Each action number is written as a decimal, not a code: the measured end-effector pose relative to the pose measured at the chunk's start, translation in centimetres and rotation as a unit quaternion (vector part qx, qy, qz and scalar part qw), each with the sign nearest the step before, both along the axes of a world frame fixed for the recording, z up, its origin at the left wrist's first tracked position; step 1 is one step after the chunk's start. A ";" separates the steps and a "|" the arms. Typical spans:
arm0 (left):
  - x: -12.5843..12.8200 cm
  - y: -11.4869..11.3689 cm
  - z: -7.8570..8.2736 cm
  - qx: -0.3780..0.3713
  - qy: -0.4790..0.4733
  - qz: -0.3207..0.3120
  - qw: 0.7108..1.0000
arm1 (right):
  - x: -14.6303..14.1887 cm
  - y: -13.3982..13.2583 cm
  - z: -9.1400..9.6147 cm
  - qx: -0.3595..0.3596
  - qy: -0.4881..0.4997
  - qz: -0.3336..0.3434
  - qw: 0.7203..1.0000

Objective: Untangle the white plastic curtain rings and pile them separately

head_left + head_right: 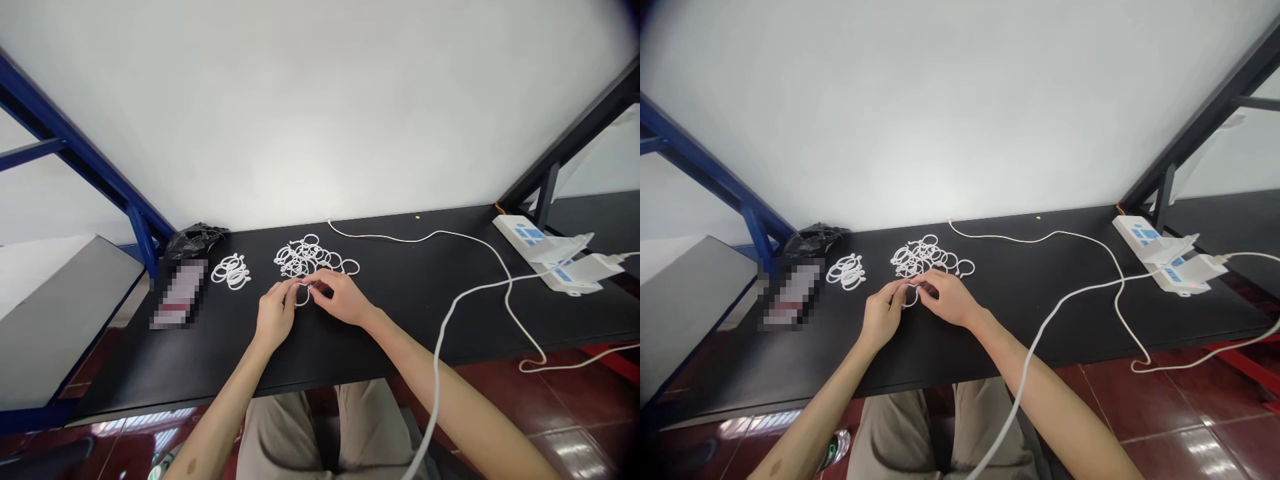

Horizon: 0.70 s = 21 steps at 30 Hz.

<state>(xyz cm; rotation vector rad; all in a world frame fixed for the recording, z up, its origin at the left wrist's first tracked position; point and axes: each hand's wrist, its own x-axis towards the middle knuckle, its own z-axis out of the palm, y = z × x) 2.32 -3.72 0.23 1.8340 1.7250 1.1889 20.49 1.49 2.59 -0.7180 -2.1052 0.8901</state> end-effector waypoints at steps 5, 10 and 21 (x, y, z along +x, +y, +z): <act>0.0 0.1 0.0 -0.003 0.028 -0.011 1.000 | 0.0 0.0 -0.1 0.006 0.000 0.002 1.000; 0.3 -0.1 0.5 0.048 0.075 -0.028 0.996 | -0.1 0.2 -0.3 0.000 -0.010 -0.023 1.000; 0.6 0.0 0.3 0.075 0.116 -0.045 0.989 | 0.0 0.4 -0.3 0.010 -0.017 -0.035 0.999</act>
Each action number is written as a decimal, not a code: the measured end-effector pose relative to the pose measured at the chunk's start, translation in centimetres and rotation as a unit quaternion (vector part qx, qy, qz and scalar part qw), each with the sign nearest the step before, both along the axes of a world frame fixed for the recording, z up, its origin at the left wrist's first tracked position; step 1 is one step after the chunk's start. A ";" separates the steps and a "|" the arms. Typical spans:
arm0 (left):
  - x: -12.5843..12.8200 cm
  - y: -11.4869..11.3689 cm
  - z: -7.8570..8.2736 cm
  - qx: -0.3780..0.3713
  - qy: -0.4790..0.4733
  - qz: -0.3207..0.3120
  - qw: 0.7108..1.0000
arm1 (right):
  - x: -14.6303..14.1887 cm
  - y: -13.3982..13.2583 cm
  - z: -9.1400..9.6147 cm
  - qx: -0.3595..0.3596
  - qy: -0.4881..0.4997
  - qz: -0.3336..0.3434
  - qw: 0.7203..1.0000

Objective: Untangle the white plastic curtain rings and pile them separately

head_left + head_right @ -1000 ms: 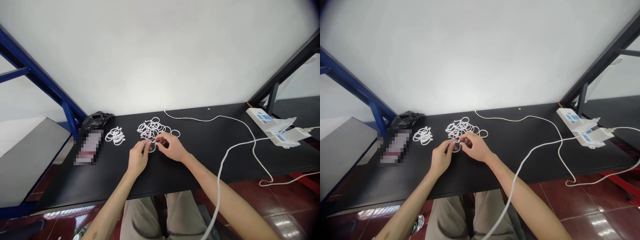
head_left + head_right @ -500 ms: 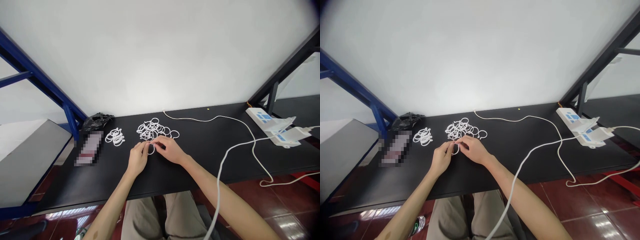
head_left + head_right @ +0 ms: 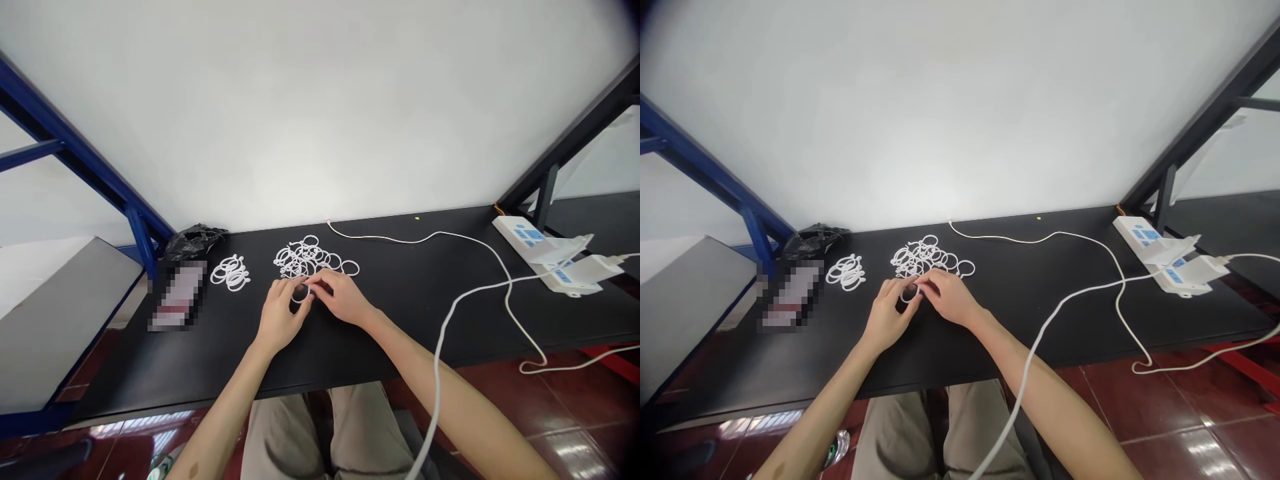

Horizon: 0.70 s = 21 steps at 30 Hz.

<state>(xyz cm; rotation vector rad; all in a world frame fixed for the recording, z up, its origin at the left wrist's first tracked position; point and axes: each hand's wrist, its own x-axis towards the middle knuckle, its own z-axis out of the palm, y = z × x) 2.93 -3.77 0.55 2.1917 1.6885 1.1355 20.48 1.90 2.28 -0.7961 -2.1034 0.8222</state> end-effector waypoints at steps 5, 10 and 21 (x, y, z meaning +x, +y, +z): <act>0.0 0.0 0.1 -0.005 -0.001 0.000 1.000 | 0.0 0.1 0.0 0.006 -0.003 -0.001 1.000; 0.0 -0.1 0.1 -0.006 -0.002 0.005 1.000 | -0.1 0.0 -0.1 -0.001 0.000 -0.004 1.000; -5.1 1.9 -0.5 0.066 0.058 0.247 0.965 | 1.7 1.9 -0.3 0.016 0.019 -0.179 0.983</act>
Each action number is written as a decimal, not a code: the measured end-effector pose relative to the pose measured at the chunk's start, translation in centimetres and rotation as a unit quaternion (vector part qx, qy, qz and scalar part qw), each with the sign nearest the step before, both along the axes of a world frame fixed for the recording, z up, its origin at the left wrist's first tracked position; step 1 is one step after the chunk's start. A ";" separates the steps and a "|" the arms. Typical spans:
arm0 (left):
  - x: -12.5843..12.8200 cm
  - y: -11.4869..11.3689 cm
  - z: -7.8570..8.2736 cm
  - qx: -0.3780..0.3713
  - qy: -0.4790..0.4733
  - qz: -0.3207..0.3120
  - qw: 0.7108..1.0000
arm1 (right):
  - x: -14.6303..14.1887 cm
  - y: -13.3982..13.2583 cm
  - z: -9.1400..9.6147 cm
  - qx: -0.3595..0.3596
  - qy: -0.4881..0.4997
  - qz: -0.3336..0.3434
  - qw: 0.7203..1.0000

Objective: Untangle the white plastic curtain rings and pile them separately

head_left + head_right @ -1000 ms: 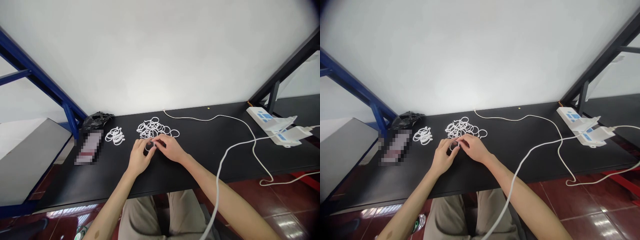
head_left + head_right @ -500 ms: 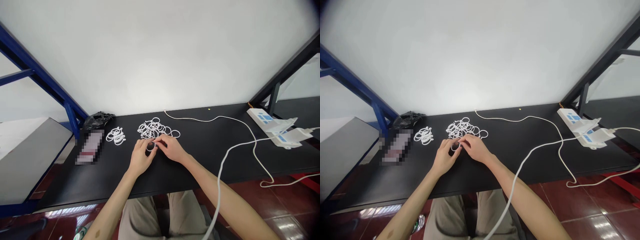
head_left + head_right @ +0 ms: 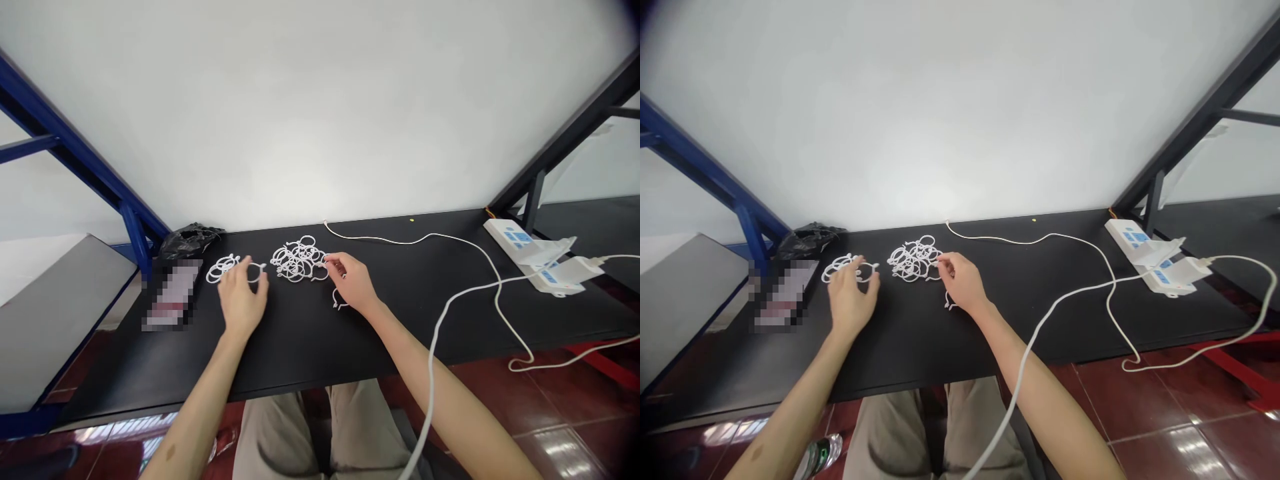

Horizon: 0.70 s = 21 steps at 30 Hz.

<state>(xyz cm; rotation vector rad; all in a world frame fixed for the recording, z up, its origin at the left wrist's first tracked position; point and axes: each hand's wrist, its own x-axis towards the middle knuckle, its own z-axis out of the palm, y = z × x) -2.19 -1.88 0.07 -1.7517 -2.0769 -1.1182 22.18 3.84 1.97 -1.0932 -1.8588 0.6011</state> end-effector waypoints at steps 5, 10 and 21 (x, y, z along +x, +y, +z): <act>-4.6 1.3 -0.3 -0.024 -0.017 0.100 0.995 | 1.2 1.0 0.1 -0.006 0.021 -0.065 0.998; -5.6 1.5 -0.9 -0.044 -0.036 0.089 0.994 | 1.1 1.1 0.1 0.000 0.014 -0.068 0.998; -4.9 1.3 -0.7 -0.005 0.015 0.058 0.998 | 3.9 -4.9 -0.1 0.076 -0.201 0.116 0.970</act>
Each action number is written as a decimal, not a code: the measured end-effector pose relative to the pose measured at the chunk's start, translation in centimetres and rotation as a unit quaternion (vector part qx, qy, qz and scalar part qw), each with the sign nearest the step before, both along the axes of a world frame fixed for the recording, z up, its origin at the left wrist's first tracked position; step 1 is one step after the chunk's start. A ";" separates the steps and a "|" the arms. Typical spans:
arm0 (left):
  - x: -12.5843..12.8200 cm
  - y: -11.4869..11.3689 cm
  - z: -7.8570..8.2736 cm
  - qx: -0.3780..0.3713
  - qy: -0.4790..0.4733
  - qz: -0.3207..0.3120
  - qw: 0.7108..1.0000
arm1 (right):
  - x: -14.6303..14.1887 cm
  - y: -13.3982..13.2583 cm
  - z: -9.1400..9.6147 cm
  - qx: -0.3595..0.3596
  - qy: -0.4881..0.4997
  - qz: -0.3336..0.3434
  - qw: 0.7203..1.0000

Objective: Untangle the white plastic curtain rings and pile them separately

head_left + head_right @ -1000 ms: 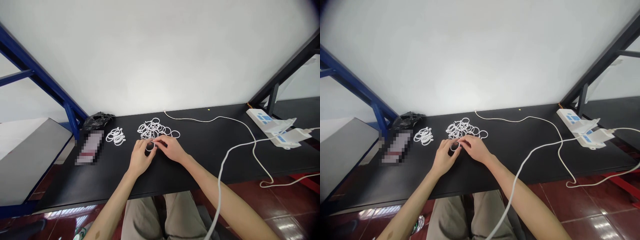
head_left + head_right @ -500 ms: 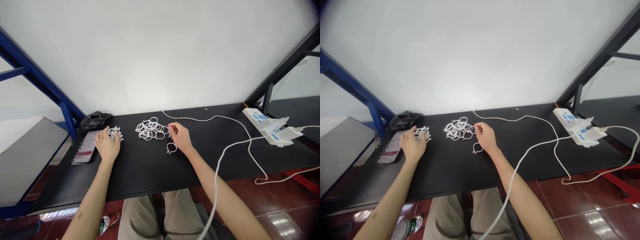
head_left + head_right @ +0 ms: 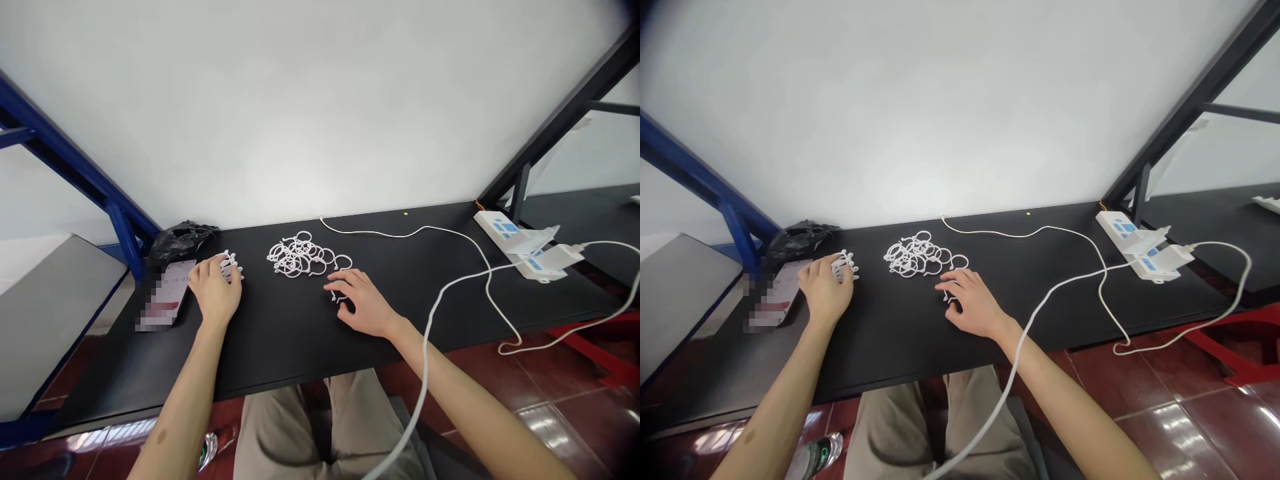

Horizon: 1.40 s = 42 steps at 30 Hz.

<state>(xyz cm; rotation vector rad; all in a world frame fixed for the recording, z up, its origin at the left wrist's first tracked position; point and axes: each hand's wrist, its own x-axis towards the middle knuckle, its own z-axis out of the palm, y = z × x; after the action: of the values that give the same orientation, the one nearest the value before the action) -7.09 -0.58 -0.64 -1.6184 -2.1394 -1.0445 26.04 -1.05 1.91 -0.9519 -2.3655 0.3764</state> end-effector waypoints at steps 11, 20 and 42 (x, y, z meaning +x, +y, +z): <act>4.1 -1.5 0.6 0.019 0.093 -0.199 0.975 | -0.2 -0.2 -0.5 0.017 -0.020 -0.058 0.998; 8.4 -3.7 0.9 0.004 0.133 -0.337 0.932 | -5.2 0.5 -0.8 -0.129 0.254 -0.102 0.953; 7.0 -3.1 0.1 -0.115 -0.056 -0.267 0.955 | -8.1 -1.1 -1.3 -0.094 0.233 0.022 0.968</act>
<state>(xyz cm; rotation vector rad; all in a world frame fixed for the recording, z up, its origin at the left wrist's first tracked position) -0.07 -3.63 -0.53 -2.3920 -1.9951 -1.0746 17.98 -2.20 0.65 -0.7883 -1.9464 0.7637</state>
